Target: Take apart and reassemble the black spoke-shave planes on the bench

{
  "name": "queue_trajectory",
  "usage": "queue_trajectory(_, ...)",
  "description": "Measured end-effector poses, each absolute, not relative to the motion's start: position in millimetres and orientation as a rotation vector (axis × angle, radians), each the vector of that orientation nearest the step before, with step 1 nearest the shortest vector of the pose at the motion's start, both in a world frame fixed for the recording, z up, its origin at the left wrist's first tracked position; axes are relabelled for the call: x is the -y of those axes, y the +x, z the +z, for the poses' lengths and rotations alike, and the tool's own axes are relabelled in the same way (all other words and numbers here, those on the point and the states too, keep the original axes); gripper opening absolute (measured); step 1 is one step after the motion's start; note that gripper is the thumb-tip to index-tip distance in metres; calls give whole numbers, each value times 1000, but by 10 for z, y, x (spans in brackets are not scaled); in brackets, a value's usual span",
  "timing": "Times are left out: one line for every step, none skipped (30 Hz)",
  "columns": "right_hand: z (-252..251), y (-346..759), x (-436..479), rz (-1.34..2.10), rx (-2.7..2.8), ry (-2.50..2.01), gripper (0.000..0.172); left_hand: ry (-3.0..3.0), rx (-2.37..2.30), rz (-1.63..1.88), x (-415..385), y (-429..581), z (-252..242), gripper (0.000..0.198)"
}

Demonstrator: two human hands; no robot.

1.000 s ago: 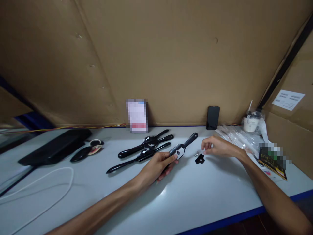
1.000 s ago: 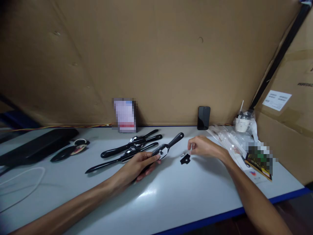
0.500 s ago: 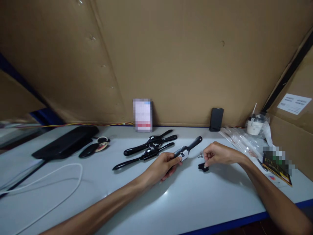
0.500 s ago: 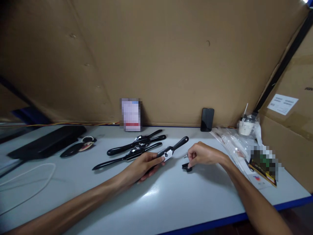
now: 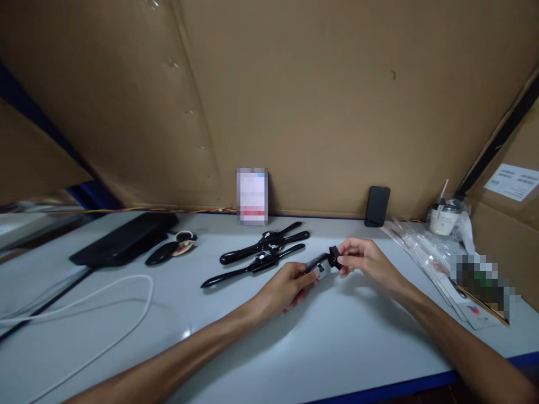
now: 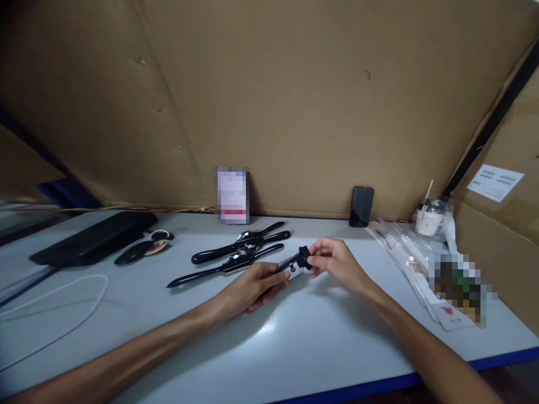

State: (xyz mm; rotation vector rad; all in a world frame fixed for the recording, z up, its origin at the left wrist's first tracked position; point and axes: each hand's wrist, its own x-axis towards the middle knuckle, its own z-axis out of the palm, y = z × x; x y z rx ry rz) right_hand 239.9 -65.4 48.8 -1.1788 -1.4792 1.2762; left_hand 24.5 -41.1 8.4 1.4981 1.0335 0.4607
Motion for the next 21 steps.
queue_trajectory(482, 2367, 664, 1315, 1406, -1173, 24, 1495, -1048, 487, 422, 250, 94, 39)
queue_trajectory(468, 2331, 674, 1327, 1345, -1170, 25, 1496, -1062, 513, 432, 256, 100, 39)
queue_trajectory(447, 2293, 683, 1310, 1301, -1169, 26, 1500, -1073, 537, 439, 262, 103, 40)
queue_trajectory(419, 2254, 691, 1278, 1271, -1169, 26, 1506, -1080, 559, 445, 269, 104, 41)
queue_trajectory(386, 2218, 697, 1251, 1253, -1171, 25, 1516, -1082, 578, 449, 276, 103, 42)
queue_trajectory(352, 2185, 702, 1239, 1241, -1173, 25, 1527, -1080, 598, 451, 283, 99, 44)
queue_trajectory(318, 2157, 704, 1251, 1232, -1174, 25, 1536, -1078, 615, 451, 290, 94, 45)
queue_trajectory(285, 2136, 704, 1284, 1222, -1174, 26, 1544, -1078, 629, 450, 296, 86, 47)
queue_trajectory(256, 2120, 701, 1324, 1212, -1177, 27, 1550, -1081, 640, 449, 302, 76, 49)
queue_trajectory(228, 2109, 695, 1349, 1208, -1189, 28, 1554, -1081, 649, 447, 306, 64, 50)
queue_trajectory(202, 2102, 686, 1353, 1213, -1215, 28, 1559, -1078, 662, 446, 310, 49, 50)
queue_trajectory(176, 2098, 676, 1339, 1224, -1253, 27, 1568, -1073, 677, 445, 312, 33, 50)
queue_trajectory(150, 2096, 665, 1317, 1243, -1297, 26, 1581, -1067, 692, 445, 313, 16, 50)
queue_trajectory(124, 2095, 655, 1290, 1272, -1339, 25, 1596, -1062, 710, 446, 313, -1, 50)
queue_trajectory(99, 2095, 647, 1264, 1312, -1369, 25, 1611, -1059, 727, 448, 313, -17, 50)
queue_trajectory(77, 2096, 642, 1234, 1358, -1383, 26, 1624, -1060, 740, 450, 311, -31, 51)
queue_trajectory(59, 2095, 641, 1205, 1407, -1382, 29, 1632, -1061, 749, 453, 309, -43, 51)
queue_trajectory(47, 2094, 642, 1180, 1452, -1373, 31, 1635, -1061, 756, 456, 308, -53, 51)
queue_trajectory(42, 2091, 647, 1159, 1488, -1366, 33, 1636, -1058, 765, 459, 306, -60, 50)
queue_trajectory(44, 2086, 653, 1147, 1512, -1368, 33, 1636, -1054, 773, 462, 305, -63, 50)
queue_trajectory(52, 2082, 660, 1144, 1528, -1380, 31, 1636, -1048, 781, 463, 304, -63, 50)
